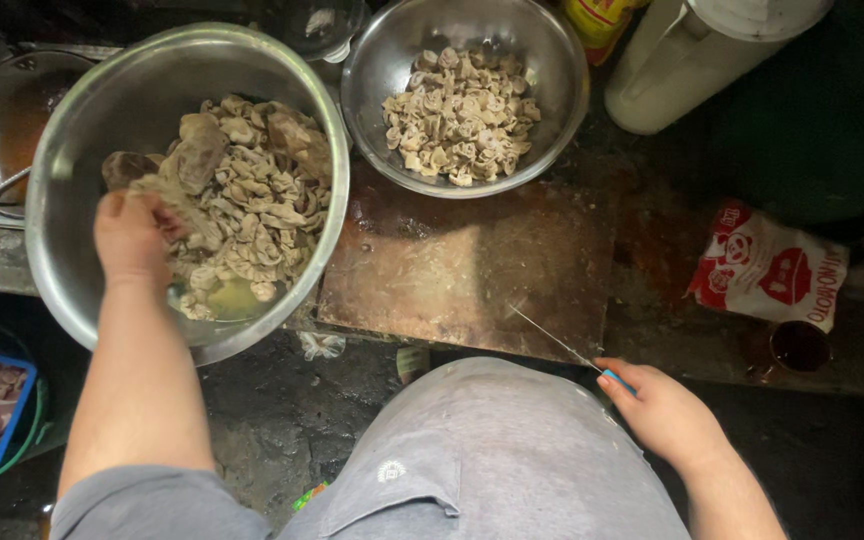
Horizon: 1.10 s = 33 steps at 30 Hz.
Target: The person slices pieces of cooked offal on a wooden board using a knife, occasionally transferring the pieces into a metal bowl.
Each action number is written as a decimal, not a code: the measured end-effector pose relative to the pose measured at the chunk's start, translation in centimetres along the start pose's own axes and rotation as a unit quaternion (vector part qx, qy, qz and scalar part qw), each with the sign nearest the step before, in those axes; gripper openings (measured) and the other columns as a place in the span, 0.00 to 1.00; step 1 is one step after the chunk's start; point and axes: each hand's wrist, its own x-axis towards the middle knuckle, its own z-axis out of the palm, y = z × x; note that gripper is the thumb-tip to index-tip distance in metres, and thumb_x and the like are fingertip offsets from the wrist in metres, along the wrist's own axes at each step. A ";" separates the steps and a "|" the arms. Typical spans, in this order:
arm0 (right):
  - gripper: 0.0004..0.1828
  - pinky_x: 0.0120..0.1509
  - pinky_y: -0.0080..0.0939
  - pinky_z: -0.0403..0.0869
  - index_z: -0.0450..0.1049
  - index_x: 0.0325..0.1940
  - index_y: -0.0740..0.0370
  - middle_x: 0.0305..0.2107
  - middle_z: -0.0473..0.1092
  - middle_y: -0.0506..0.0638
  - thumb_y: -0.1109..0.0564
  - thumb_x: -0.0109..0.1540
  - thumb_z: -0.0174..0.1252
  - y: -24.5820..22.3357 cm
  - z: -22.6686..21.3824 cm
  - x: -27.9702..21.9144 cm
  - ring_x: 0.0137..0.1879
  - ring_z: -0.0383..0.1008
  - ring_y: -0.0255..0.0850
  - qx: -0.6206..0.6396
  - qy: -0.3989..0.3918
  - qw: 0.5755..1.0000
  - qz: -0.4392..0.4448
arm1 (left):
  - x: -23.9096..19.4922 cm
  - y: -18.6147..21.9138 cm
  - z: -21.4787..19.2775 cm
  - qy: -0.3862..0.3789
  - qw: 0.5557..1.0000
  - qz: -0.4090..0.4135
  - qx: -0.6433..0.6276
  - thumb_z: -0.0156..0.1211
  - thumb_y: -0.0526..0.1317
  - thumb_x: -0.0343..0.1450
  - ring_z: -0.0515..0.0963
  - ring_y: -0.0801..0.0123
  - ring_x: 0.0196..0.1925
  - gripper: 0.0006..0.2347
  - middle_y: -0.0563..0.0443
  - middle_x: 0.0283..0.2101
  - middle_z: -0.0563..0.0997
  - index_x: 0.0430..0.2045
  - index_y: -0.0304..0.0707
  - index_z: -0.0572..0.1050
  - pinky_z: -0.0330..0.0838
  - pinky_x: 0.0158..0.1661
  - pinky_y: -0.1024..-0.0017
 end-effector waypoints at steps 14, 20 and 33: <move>0.26 0.67 0.44 0.73 0.72 0.66 0.41 0.58 0.74 0.50 0.38 0.65 0.51 -0.4 -0.4 0.7 0.64 0.75 0.45 0.009 -0.010 1.000 -0.002 | -3.8 10.7 -4.0 -0.177 0.888 0.147 -0.399 0.51 0.39 0.80 0.74 0.67 0.33 0.09 0.50 0.30 0.72 0.31 0.36 0.69 0.73 0.42 0.71; 0.26 0.67 0.44 0.72 0.72 0.67 0.40 0.59 0.74 0.49 0.38 0.65 0.50 -0.1 -0.4 0.6 0.65 0.74 0.45 0.019 -0.008 1.000 -0.007 | -6.6 15.1 -1.1 -0.223 0.867 0.172 -0.411 0.55 0.39 0.77 0.77 0.65 0.35 0.06 0.47 0.34 0.75 0.34 0.34 0.70 0.75 0.43 0.69; 0.25 0.63 0.46 0.73 0.74 0.64 0.47 0.53 0.76 0.56 0.40 0.65 0.51 2.6 1.2 0.5 0.60 0.75 0.51 0.062 0.070 0.995 -0.024 | -19.6 19.6 18.5 -0.438 0.861 0.062 -0.249 0.65 0.38 0.69 0.82 0.62 0.39 0.12 0.41 0.39 0.81 0.40 0.30 0.72 0.81 0.45 0.64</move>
